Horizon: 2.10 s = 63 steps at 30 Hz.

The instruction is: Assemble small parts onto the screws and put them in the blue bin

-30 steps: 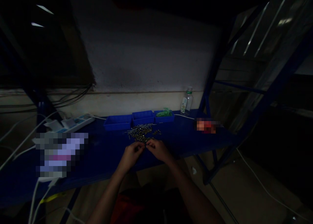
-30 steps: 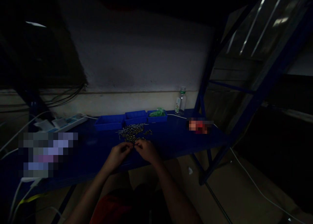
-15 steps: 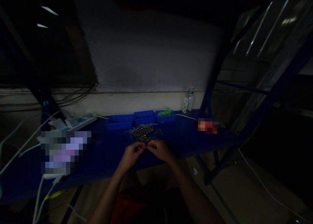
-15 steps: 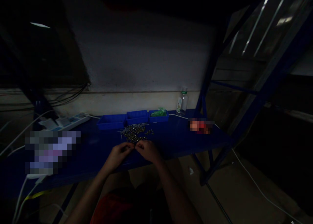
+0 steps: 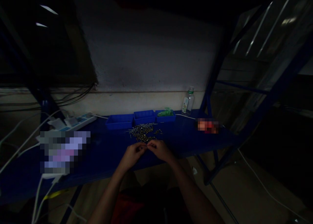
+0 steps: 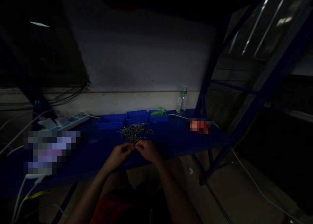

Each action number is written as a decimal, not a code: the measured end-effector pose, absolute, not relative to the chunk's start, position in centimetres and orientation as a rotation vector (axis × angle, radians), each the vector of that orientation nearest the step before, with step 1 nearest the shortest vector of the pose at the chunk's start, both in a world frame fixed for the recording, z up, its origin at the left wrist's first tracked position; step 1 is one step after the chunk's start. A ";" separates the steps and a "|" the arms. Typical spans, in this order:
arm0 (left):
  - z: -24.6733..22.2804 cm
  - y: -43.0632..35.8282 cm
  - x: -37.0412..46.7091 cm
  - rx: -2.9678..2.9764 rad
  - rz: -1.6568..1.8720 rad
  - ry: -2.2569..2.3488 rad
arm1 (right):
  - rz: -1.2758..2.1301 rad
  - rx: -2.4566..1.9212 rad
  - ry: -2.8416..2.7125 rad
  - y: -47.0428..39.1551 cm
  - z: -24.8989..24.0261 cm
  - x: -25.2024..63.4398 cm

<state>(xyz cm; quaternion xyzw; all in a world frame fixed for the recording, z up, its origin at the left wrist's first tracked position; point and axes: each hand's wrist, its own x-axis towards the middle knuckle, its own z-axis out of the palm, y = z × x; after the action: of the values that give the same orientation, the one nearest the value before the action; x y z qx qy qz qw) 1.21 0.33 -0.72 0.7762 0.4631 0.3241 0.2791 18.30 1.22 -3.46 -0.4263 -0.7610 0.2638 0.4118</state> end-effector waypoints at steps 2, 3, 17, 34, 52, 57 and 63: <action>-0.8 0.3 1.2 2.072 0.878 1.247 | 0.672 -1.082 -1.915 1.2 -3.5 18.3; -0.9 0.3 1.2 2.068 0.886 1.251 | 0.678 -1.087 -1.916 1.2 -3.5 18.3; -0.5 -0.1 1.3 2.083 0.883 1.284 | 0.761 -1.055 -1.880 1.5 -3.8 18.3; -0.4 -0.2 1.4 2.104 0.882 1.236 | 0.866 -1.021 -1.833 1.6 -3.7 18.8; -1.1 0.3 1.0 2.119 0.964 1.239 | 0.834 -0.997 -1.882 1.8 -4.4 18.4; -0.8 0.2 1.0 2.091 0.997 1.249 | 0.746 -1.011 -1.879 1.3 -3.6 18.4; -0.5 -0.1 1.2 2.066 0.924 1.222 | 0.771 -1.007 -1.868 1.0 -3.0 18.5</action>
<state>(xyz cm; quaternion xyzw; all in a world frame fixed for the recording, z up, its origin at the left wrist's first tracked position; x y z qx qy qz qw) 1.18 -0.07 -0.52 0.7708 0.4561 0.3448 0.2809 18.47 0.99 -3.01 -0.4030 -0.7479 0.3086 0.4278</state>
